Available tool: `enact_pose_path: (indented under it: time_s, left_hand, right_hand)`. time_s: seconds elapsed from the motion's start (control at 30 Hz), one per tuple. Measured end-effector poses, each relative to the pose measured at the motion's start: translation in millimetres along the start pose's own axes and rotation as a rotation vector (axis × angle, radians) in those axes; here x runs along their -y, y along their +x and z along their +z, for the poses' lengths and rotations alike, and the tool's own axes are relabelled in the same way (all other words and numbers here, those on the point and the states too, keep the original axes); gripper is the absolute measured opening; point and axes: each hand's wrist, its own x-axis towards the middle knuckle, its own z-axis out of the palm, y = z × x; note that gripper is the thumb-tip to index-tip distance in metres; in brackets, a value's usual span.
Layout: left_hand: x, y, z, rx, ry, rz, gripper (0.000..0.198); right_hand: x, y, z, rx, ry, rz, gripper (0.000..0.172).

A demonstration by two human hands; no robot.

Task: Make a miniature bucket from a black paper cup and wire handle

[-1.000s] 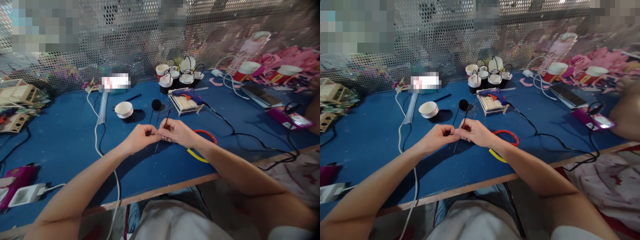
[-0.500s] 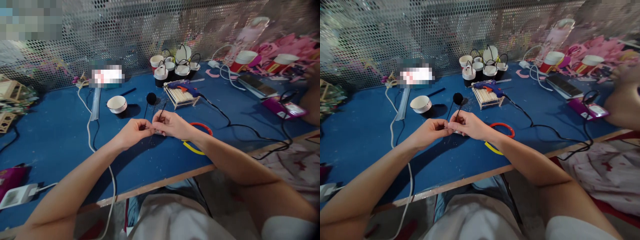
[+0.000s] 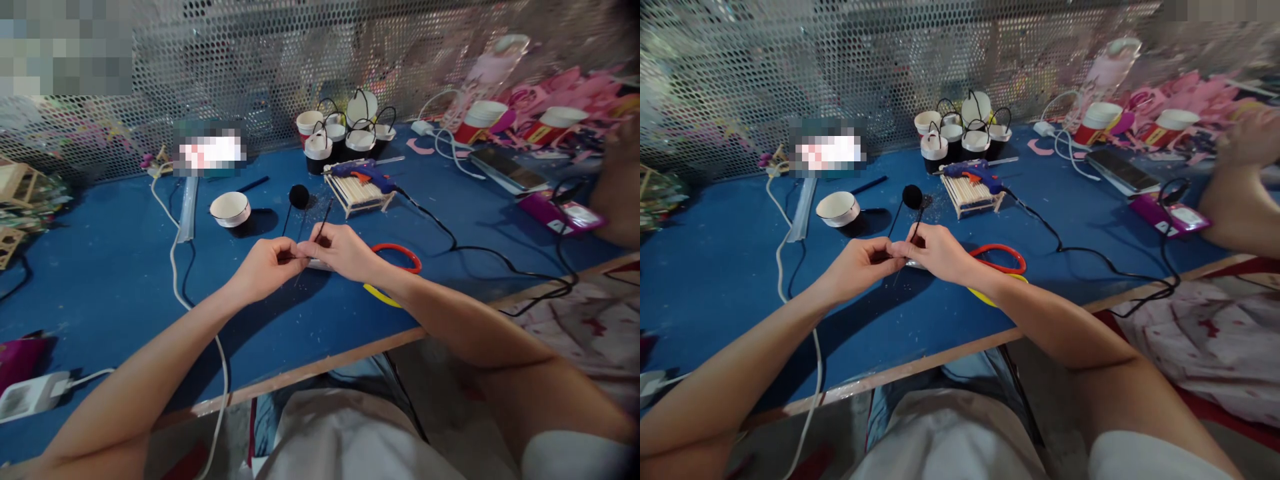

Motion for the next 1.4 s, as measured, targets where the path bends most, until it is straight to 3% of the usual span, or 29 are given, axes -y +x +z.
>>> enact_pose_path:
  time_s: [0.17,0.33,0.43,0.73,1.03,1.13,1.3,1.4]
  left_hand:
    - [4.8,1.4,0.4,0.0,-0.004,-0.008,0.024]
    - [4.1,3.0,-1.6,0.032,-0.148,-0.059,0.022]
    - [3.1,2.6,-2.1,0.051,-0.199,-0.094,0.022]
    - [2.2,1.9,-5.1,0.047,0.007,0.014,0.021]
    - [3.2,-0.8,1.0,-0.074,0.188,0.08,0.021]
    - [4.4,0.0,1.5,-0.034,0.099,0.03,0.023]
    - [5.9,2.8,-0.5,0.032,-0.113,-0.046,0.022]
    - [3.9,2.5,-2.4,0.05,-0.17,-0.069,0.021]
  right_hand:
    - [-2.6,1.8,0.8,-0.041,-0.054,0.006,0.033]
    - [2.0,0.2,-5.1,0.175,0.175,-0.012,0.026]
    - [4.0,-0.8,-8.0,0.224,0.211,-0.009,0.025]
    - [1.9,0.1,-8.4,0.103,-0.036,-0.053,0.025]
    - [1.9,-0.2,0.0,0.005,-0.101,-0.035,0.026]
    - [2.0,-0.3,-0.4,0.004,-0.111,-0.007,0.028]
    - [1.8,0.3,-5.8,0.196,0.146,-0.006,0.025]
    - [0.6,1.2,-8.3,0.213,0.178,-0.008,0.026]
